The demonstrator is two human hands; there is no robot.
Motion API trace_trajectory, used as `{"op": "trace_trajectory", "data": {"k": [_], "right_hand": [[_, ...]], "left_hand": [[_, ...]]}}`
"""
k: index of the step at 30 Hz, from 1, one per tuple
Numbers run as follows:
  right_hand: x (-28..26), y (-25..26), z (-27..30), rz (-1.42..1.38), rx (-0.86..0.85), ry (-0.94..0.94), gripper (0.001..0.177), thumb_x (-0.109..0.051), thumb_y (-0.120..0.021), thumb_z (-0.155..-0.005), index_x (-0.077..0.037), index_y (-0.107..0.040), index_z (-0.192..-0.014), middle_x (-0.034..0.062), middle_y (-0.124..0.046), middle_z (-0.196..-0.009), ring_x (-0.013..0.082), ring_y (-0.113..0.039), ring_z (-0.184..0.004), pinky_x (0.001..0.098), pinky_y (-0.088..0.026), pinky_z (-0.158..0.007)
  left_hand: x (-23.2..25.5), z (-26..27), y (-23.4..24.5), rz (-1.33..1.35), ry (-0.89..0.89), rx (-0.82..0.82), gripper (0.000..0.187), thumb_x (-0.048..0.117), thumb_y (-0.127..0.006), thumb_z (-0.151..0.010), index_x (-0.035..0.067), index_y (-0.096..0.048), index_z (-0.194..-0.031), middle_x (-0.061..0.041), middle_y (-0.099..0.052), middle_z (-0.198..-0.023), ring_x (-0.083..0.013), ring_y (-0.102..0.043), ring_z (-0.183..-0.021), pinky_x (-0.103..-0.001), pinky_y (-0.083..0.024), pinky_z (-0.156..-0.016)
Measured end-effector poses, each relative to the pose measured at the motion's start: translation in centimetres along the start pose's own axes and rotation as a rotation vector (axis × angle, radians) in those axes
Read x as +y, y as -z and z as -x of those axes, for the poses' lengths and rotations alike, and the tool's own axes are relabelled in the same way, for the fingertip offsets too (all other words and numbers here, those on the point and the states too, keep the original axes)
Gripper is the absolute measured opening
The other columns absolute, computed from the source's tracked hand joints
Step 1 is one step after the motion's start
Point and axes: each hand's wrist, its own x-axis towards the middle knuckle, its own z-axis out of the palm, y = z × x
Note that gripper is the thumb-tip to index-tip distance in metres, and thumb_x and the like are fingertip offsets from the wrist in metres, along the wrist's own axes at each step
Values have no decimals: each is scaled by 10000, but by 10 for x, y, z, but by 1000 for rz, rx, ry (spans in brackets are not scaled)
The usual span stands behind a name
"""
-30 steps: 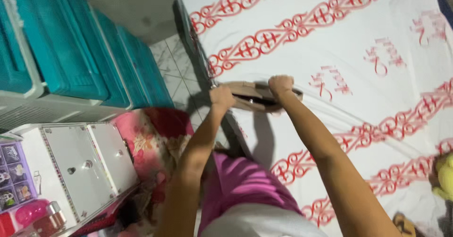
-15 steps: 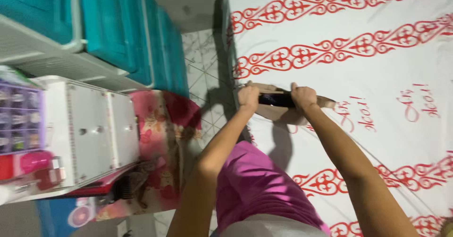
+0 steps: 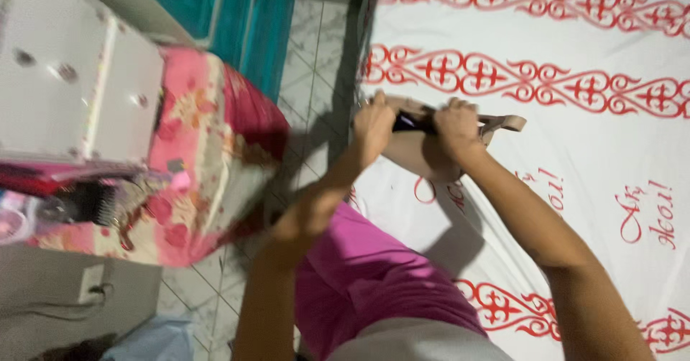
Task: The person opens a beige handbag on the bed and places items into it, including a wallet, keys, and a small pouch. They then gather cosmetic bottles and containers from the vanity and place them into the bag, opening a drawer to retrieve more items.
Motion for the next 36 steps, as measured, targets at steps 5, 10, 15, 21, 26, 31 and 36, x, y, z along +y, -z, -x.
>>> {"op": "trace_trajectory", "data": {"k": [5,10,15,21,26,31,36], "right_hand": [[-25,-18,23,-345,-94,-20,577,-60,-536,-992,67,-418,-1543,324,-517,-1437,447,-554,-1316,497,-513,-1052],[-24,-21,46,-249,132,-40,847,-81,-589,-887,30,-204,-1632,396,-91,-1625,546,-207,-1513,496,-380,-1146],[-18,-1,31,-139,-40,-75,883,-130,-609,-878,-5,-141,-1616,425,-16,-1608,588,-146,-1502,491,-361,-1162],[-4,20,45,-274,-159,-39,1049,-62,-645,-839,-260,-36,-1670,383,104,-1636,585,-142,-1497,499,-356,-1167],[8,8,71,-243,-96,-38,934,-98,-665,-845,-372,-206,-1612,327,-17,-1674,478,-329,-1442,462,-388,-1128],[25,0,78,-170,-320,-269,729,-208,-630,-951,-380,-372,-1611,133,-606,-1347,311,-575,-1268,508,-389,-1070],[43,-1,77,-194,-315,-311,574,-142,-608,-955,-348,-529,-1485,117,-617,-1299,322,-606,-1188,602,-346,-1074]], "left_hand": [[15,7,34,-26,-16,60,424,25,-785,-653,140,-776,-1061,-135,-475,-1360,-410,-600,-1174,-463,-581,-892],[40,6,24,-363,-53,428,545,164,-808,-526,87,-760,-1064,-115,-342,-1615,-384,-599,-1220,-565,-597,-842],[34,-15,-5,-212,-67,287,409,29,-784,-786,-20,-713,-1186,-178,-270,-1646,-402,-598,-1169,-418,-621,-806],[29,-18,4,15,-96,245,472,-35,-824,-614,-18,-716,-1073,-158,-461,-1344,-438,-593,-1160,-429,-609,-848],[53,-8,20,25,-151,224,406,-60,-812,-628,16,-733,-1020,-152,-488,-1261,-446,-574,-1170,-451,-585,-873],[69,-7,26,71,-211,346,586,-97,-783,-610,-10,-710,-1185,-149,-496,-1198,-424,-587,-1111,-513,-541,-865],[47,-19,17,201,-353,296,500,-120,-718,-650,135,-790,-1074,-150,-492,-1321,-396,-593,-1114,-571,-516,-886]]}}
